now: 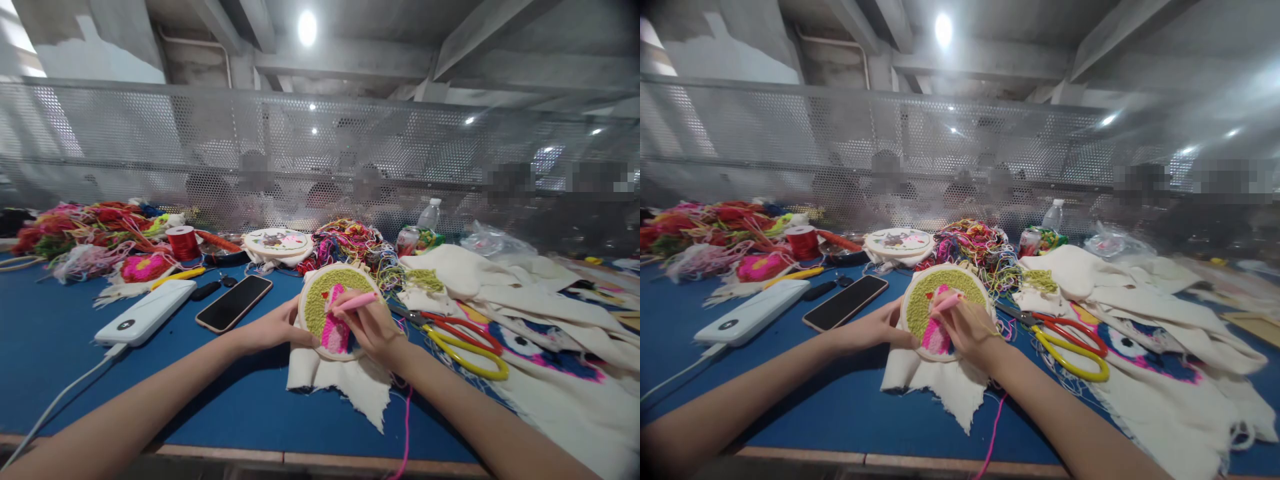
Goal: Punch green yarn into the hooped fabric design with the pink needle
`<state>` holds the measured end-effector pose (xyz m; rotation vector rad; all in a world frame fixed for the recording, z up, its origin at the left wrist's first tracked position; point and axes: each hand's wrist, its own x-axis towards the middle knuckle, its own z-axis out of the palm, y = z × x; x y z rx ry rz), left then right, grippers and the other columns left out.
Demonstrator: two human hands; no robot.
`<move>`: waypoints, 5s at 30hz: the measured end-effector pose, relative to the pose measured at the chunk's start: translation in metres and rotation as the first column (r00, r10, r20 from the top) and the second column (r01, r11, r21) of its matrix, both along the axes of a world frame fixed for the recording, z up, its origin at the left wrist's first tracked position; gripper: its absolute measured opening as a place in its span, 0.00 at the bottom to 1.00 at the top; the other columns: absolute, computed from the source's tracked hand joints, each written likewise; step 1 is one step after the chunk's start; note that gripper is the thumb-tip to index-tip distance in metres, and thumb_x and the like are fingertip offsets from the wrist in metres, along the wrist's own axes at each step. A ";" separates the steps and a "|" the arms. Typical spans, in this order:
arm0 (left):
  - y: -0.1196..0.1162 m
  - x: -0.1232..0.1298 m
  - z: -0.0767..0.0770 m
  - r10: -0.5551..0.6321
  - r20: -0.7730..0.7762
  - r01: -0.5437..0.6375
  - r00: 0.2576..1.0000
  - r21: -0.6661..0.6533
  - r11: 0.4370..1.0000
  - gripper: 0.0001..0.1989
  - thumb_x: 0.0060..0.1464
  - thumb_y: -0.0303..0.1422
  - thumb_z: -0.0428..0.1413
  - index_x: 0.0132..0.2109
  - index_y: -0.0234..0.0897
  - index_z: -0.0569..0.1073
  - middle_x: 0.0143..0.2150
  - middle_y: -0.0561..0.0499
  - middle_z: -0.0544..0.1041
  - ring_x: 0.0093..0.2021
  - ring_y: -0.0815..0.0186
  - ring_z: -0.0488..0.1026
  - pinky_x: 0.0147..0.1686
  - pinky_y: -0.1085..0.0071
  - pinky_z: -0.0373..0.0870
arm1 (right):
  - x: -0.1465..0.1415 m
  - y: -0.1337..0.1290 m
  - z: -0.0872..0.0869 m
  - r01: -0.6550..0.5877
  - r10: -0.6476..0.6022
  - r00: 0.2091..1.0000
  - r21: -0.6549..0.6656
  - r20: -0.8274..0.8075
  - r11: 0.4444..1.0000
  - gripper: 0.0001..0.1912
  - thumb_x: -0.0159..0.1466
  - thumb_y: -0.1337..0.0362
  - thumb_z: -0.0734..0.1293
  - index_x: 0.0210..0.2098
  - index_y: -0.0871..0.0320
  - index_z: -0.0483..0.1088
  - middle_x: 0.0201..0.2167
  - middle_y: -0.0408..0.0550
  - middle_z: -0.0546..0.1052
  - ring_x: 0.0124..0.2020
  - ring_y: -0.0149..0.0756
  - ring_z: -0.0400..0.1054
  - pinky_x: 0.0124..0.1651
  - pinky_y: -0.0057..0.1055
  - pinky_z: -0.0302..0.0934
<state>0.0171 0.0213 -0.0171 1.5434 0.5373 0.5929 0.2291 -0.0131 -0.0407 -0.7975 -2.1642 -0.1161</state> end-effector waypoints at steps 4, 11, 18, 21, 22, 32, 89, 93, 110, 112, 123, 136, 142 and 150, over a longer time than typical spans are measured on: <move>0.001 0.000 -0.002 -0.002 -0.010 0.002 1.000 0.030 1.000 0.39 0.40 0.25 0.65 0.60 0.40 0.61 0.61 0.43 0.67 0.60 0.51 0.62 0.52 0.64 0.65 | -0.007 0.004 0.009 -0.047 0.047 0.998 0.000 0.042 0.999 0.09 0.68 0.66 0.56 0.39 0.57 0.67 0.35 0.51 0.74 0.39 0.39 0.68 0.44 0.38 0.64; -0.002 0.000 0.001 -0.006 -0.004 0.006 1.000 0.054 0.999 0.39 0.41 0.23 0.63 0.61 0.40 0.61 0.60 0.43 0.67 0.58 0.52 0.64 0.51 0.63 0.66 | -0.010 0.004 0.007 0.026 -0.025 0.999 0.024 -0.020 0.999 0.07 0.67 0.64 0.58 0.39 0.57 0.67 0.37 0.52 0.76 0.40 0.41 0.69 0.44 0.39 0.64; -0.002 0.000 0.004 -0.018 -0.017 0.019 1.000 0.047 0.999 0.39 0.42 0.22 0.63 0.62 0.38 0.59 0.60 0.42 0.67 0.58 0.53 0.64 0.53 0.61 0.64 | -0.005 -0.005 0.009 0.005 -0.003 0.986 0.007 -0.164 1.000 0.06 0.68 0.64 0.58 0.43 0.54 0.64 0.39 0.49 0.75 0.40 0.37 0.70 0.45 0.35 0.64; -0.001 -0.001 0.002 -0.024 -0.019 0.025 1.000 0.035 0.999 0.40 0.42 0.23 0.63 0.61 0.39 0.59 0.59 0.43 0.68 0.59 0.52 0.64 0.54 0.61 0.64 | -0.005 -0.004 0.009 -0.007 0.008 0.984 0.006 -0.180 1.000 0.06 0.68 0.65 0.57 0.43 0.54 0.64 0.38 0.49 0.75 0.40 0.37 0.70 0.46 0.35 0.64; -0.001 -0.001 0.002 -0.028 -0.015 0.028 1.000 0.036 0.999 0.39 0.41 0.23 0.63 0.61 0.39 0.59 0.60 0.43 0.67 0.59 0.52 0.63 0.54 0.61 0.63 | -0.005 -0.004 0.008 -0.005 0.007 0.982 0.011 -0.186 1.000 0.06 0.68 0.66 0.57 0.43 0.54 0.64 0.38 0.49 0.75 0.40 0.37 0.70 0.46 0.35 0.64; 0.000 -0.001 0.001 -0.027 -0.022 0.028 0.999 0.060 0.998 0.39 0.41 0.24 0.64 0.61 0.39 0.60 0.58 0.43 0.68 0.58 0.52 0.64 0.54 0.60 0.63 | -0.005 0.005 0.009 -0.056 0.052 0.995 -0.050 -0.088 0.997 0.06 0.67 0.66 0.59 0.39 0.54 0.68 0.38 0.48 0.75 0.41 0.37 0.69 0.47 0.36 0.63; 0.004 -0.002 -0.003 -0.041 -0.041 0.045 0.998 0.076 0.996 0.44 0.42 0.25 0.64 0.64 0.42 0.54 0.58 0.44 0.68 0.55 0.54 0.67 0.51 0.62 0.65 | -0.016 0.010 0.012 0.051 -0.051 0.999 0.036 -0.012 0.998 0.09 0.67 0.64 0.59 0.35 0.56 0.70 0.36 0.51 0.75 0.40 0.40 0.68 0.43 0.38 0.65; 0.004 -0.002 -0.003 -0.065 -0.020 0.066 0.998 0.059 0.996 0.44 0.42 0.24 0.63 0.65 0.43 0.53 0.59 0.43 0.68 0.56 0.53 0.66 0.51 0.62 0.65 | -0.014 0.003 0.012 0.094 -0.088 0.985 0.031 -0.145 0.995 0.06 0.67 0.64 0.59 0.39 0.55 0.68 0.38 0.51 0.75 0.41 0.40 0.69 0.45 0.38 0.64; 0.005 -0.002 -0.003 -0.078 -0.032 0.082 0.996 0.111 0.990 0.45 0.43 0.25 0.64 0.65 0.43 0.52 0.61 0.44 0.65 0.58 0.54 0.63 0.53 0.62 0.63 | -0.011 0.013 0.006 0.017 -0.015 0.998 0.039 -0.067 0.999 0.06 0.66 0.64 0.61 0.38 0.55 0.70 0.37 0.50 0.75 0.41 0.39 0.70 0.44 0.36 0.65; 0.005 -0.002 -0.004 -0.061 -0.025 0.063 0.998 0.105 0.992 0.44 0.43 0.25 0.64 0.64 0.43 0.54 0.62 0.44 0.64 0.59 0.54 0.63 0.54 0.62 0.62 | -0.012 0.013 0.006 0.042 -0.034 0.992 0.060 -0.125 0.997 0.05 0.66 0.64 0.62 0.38 0.55 0.69 0.38 0.50 0.76 0.41 0.38 0.70 0.45 0.36 0.65; 0.003 -0.002 -0.004 -0.039 -0.003 0.039 0.999 0.053 0.998 0.46 0.42 0.24 0.64 0.65 0.44 0.53 0.62 0.44 0.65 0.60 0.53 0.62 0.55 0.62 0.62 | -0.007 0.007 0.002 0.049 -0.062 0.941 -0.046 -0.332 0.998 0.05 0.67 0.63 0.59 0.42 0.54 0.64 0.38 0.49 0.75 0.39 0.38 0.71 0.44 0.36 0.65; 0.001 -0.001 -0.002 -0.033 -0.009 0.033 0.999 0.035 0.999 0.45 0.41 0.24 0.64 0.65 0.44 0.54 0.59 0.45 0.68 0.57 0.53 0.65 0.51 0.63 0.65 | -0.018 0.009 0.006 0.075 -0.070 0.981 0.021 -0.180 0.997 0.05 0.66 0.64 0.61 0.41 0.54 0.67 0.37 0.49 0.75 0.40 0.39 0.70 0.45 0.38 0.64; 0.002 -0.001 -0.002 -0.046 0.005 0.046 0.999 0.017 0.999 0.45 0.42 0.23 0.64 0.65 0.43 0.54 0.61 0.43 0.66 0.58 0.53 0.64 0.52 0.62 0.64 | -0.011 0.003 0.005 0.067 -0.132 0.909 -0.174 -0.395 0.982 0.06 0.66 0.61 0.61 0.37 0.55 0.67 0.37 0.48 0.73 0.39 0.38 0.71 0.43 0.35 0.66; 0.002 -0.001 -0.002 -0.036 -0.018 0.036 0.999 0.020 0.999 0.45 0.41 0.24 0.64 0.65 0.43 0.54 0.62 0.43 0.65 0.60 0.52 0.63 0.53 0.61 0.64 | -0.011 0.004 0.004 -0.047 -0.101 0.863 -0.277 -0.495 0.960 0.07 0.67 0.58 0.60 0.38 0.54 0.65 0.36 0.48 0.75 0.36 0.37 0.74 0.41 0.35 0.68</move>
